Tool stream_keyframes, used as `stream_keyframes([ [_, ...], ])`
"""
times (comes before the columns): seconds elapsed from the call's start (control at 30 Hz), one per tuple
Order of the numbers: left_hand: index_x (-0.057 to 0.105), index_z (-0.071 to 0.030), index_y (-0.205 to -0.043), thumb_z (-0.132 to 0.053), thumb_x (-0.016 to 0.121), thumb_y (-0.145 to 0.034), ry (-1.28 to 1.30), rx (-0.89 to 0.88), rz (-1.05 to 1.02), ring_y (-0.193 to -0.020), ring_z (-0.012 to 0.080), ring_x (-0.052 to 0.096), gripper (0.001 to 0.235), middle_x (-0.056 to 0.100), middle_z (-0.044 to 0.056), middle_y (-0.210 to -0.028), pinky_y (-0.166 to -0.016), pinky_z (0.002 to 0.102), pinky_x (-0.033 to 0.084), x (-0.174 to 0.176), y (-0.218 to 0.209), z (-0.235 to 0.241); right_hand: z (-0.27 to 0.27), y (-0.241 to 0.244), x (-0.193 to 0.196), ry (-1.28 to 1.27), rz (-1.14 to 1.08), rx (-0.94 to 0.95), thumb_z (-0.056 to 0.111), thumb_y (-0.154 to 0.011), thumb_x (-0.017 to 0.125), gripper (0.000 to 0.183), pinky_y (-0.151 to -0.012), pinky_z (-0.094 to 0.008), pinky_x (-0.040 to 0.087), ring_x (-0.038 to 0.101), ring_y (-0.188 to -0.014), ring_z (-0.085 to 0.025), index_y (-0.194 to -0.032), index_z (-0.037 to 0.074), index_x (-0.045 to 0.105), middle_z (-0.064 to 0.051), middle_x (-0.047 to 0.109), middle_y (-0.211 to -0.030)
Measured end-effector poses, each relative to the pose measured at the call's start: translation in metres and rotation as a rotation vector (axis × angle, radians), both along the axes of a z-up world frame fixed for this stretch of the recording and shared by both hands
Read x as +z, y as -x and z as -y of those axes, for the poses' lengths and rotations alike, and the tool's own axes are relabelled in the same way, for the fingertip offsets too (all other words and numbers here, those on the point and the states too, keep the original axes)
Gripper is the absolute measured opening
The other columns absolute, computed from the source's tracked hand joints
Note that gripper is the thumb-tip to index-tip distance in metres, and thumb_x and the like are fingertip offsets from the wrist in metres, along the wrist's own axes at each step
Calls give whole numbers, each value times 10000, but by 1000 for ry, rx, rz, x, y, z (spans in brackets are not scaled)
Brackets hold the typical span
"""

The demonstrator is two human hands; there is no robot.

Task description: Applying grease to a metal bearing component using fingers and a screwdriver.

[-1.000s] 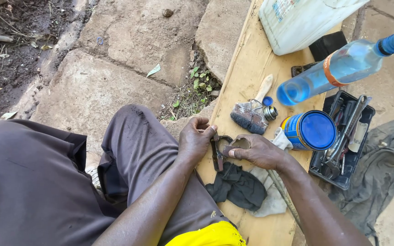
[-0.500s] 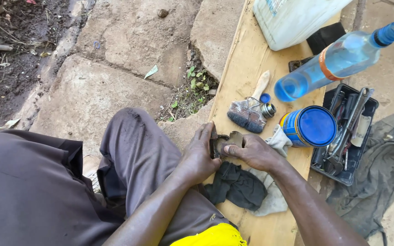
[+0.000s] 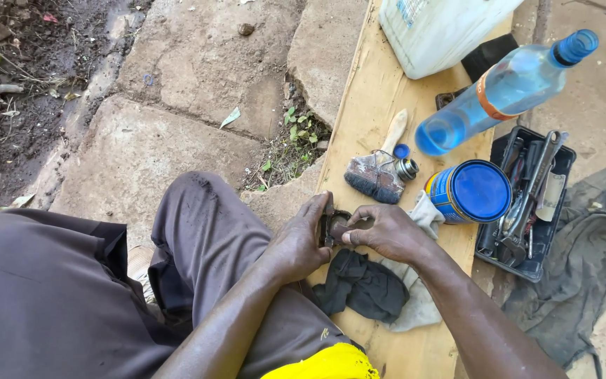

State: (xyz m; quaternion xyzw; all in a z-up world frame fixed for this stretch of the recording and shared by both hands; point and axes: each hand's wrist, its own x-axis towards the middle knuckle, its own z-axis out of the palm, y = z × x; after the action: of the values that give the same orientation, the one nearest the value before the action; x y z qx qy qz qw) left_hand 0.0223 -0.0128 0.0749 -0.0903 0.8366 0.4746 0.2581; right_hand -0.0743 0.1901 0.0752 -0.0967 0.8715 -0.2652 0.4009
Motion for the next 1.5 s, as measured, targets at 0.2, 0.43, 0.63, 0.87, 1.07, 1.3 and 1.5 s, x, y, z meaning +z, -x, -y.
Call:
stream_keyframes([
  [0.2,144,-214,-1743,-156,781,-877,54,16,18,-1577,433,326,1077,333,101,-1734,-1275,667,269,-5,-1,-4,13,1,17,-97,-158,240,290,-899,789,189,-849,-503,593,764,-997,-415,-1050,202,862,-141,815,-1012],
  [0.43,102,-265,-1750,-236,794,-903,113,-16,55,-1600,394,282,1094,346,75,-1733,-1271,694,211,-3,-2,-4,16,-13,13,22,-150,193,294,-971,729,290,-876,-545,582,727,-1042,-469,-1194,129,813,-198,781,-1076],
  [0.63,104,-231,-1749,-244,783,-880,95,-59,20,-1599,425,276,1103,329,94,-1739,-1254,682,248,-9,1,0,-14,-66,16,49,-17,-75,379,-893,750,287,-881,-430,614,806,-1015,-326,-1080,197,868,-129,860,-1028],
  [0.87,254,-184,-1695,-209,761,-758,164,-11,-195,-1466,351,439,1065,429,122,-1652,-1186,529,346,-31,1,-11,-85,-121,0,187,-419,-376,354,-923,714,405,-801,-314,575,687,-935,-167,-1205,68,762,-40,706,-1146],
  [1.07,288,-116,-1677,-276,843,-747,307,-60,-297,-1206,415,570,1095,546,199,-1395,-1035,519,493,-29,7,-17,-159,-86,-27,-285,-810,-142,211,-828,692,415,-977,-463,496,664,-1051,-320,-1222,122,786,-109,713,-1160],
  [1.3,222,-102,-1700,-285,826,-784,321,-77,-233,-1117,428,670,1113,636,241,-1322,-973,495,554,-31,7,-16,-169,-79,-39,-296,-585,-187,325,-877,640,389,-949,-451,522,744,-1010,-272,-1213,139,702,-49,785,-1113],
  [1.5,155,-163,-1723,-291,838,-770,375,-116,-146,-1127,436,698,1180,614,212,-1433,-947,509,580,-25,8,-17,-146,-88,-32,-115,-985,-107,126,-831,750,239,-955,-429,525,661,-1101,-289,-1055,71,688,-89,665,-1228],
])
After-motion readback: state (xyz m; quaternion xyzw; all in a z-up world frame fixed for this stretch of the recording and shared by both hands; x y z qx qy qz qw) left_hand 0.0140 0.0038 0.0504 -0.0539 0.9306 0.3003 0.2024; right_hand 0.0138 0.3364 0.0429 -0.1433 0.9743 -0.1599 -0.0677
